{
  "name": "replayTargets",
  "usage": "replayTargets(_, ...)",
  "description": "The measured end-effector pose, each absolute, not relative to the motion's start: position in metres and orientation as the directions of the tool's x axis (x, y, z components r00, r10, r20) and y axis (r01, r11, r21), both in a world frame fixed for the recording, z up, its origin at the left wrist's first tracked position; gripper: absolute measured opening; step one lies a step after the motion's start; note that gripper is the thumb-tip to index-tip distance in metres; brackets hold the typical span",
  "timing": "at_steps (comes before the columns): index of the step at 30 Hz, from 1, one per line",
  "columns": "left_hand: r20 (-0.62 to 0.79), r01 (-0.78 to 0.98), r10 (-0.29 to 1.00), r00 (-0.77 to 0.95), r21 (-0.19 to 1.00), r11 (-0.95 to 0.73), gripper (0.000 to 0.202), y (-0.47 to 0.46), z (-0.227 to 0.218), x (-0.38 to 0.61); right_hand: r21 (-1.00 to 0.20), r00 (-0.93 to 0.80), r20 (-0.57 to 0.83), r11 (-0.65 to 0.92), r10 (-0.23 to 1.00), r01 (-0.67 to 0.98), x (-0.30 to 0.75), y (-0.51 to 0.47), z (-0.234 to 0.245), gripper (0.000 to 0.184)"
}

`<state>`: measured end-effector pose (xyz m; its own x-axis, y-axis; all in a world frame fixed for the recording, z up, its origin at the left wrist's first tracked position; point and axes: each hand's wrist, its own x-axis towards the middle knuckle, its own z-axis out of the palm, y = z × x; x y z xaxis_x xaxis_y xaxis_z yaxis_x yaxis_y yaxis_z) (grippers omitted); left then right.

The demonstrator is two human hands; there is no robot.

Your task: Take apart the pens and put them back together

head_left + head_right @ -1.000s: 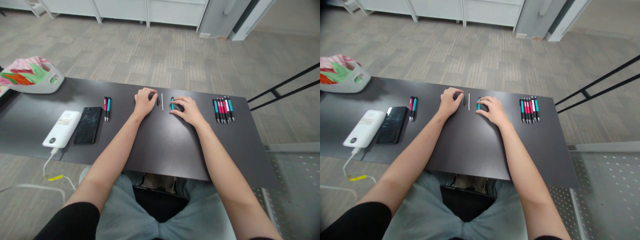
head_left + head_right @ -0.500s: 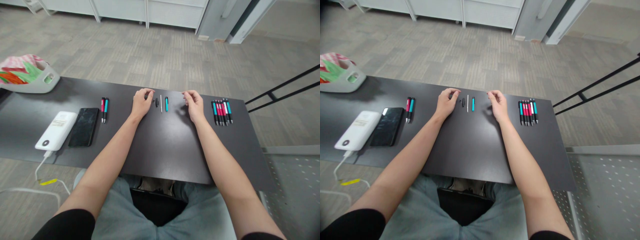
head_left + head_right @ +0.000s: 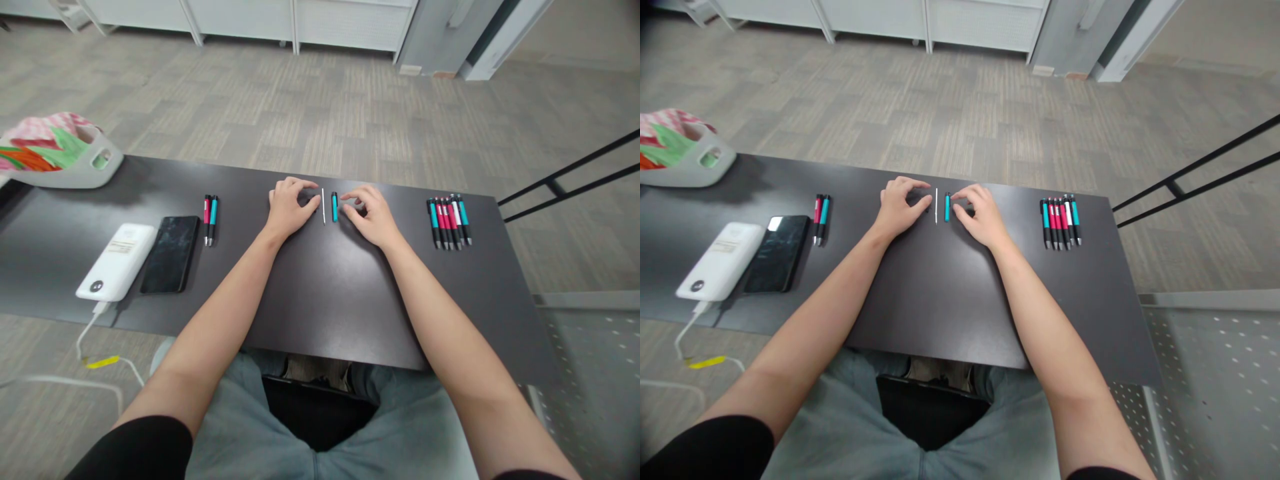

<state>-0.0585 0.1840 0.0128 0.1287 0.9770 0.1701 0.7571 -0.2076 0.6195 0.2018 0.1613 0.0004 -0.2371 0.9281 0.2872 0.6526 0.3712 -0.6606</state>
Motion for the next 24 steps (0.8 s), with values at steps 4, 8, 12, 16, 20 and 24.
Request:
replayTargets(4, 0.179, 0.763, 0.969, 0.17, 0.598, -0.245, 0.031, 0.182, 0.014, -0.057, -0.58, -0.335, 0.271, 0.431, 0.903, 0.692, 0.201, 0.159, 0.001, 0.045)
replayTargets(8, 0.176, 0.759, 0.962, 0.208, 0.592, -0.272, 0.037, 0.181, 0.014, -0.057, -0.55, -0.37, 0.269, 0.457, 0.889, 0.699, 0.2, 0.157, 0.0, 0.046)
replayTargets(12, 0.165, 0.759, 0.963, 0.214, 0.593, -0.27, 0.036, 0.18, 0.014, -0.057, -0.532, -0.378, 0.239, 0.446, 0.894, 0.72, 0.199, 0.158, -0.002, 0.035)
replayTargets(16, 0.161, 0.763, 0.962, 0.221, 0.585, -0.273, 0.036, 0.179, 0.015, -0.058, -0.504, -0.332, 0.258, 0.42, 0.907, 0.755, 0.2, 0.158, -0.005, 0.028)
replayTargets(20, 0.187, 0.773, 0.956, 0.228, 0.562, -0.294, 0.042, 0.174, 0.018, -0.058, -0.454, -0.324, 0.28, 0.422, 0.904, 0.785, 0.205, 0.156, -0.006, 0.024)
replayTargets(24, 0.207, 0.769, 0.94, 0.27, 0.541, -0.34, 0.047, 0.162, 0.024, -0.059, -0.403, -0.341, 0.289, 0.437, 0.895, 0.804, 0.218, 0.146, -0.005, 0.022)
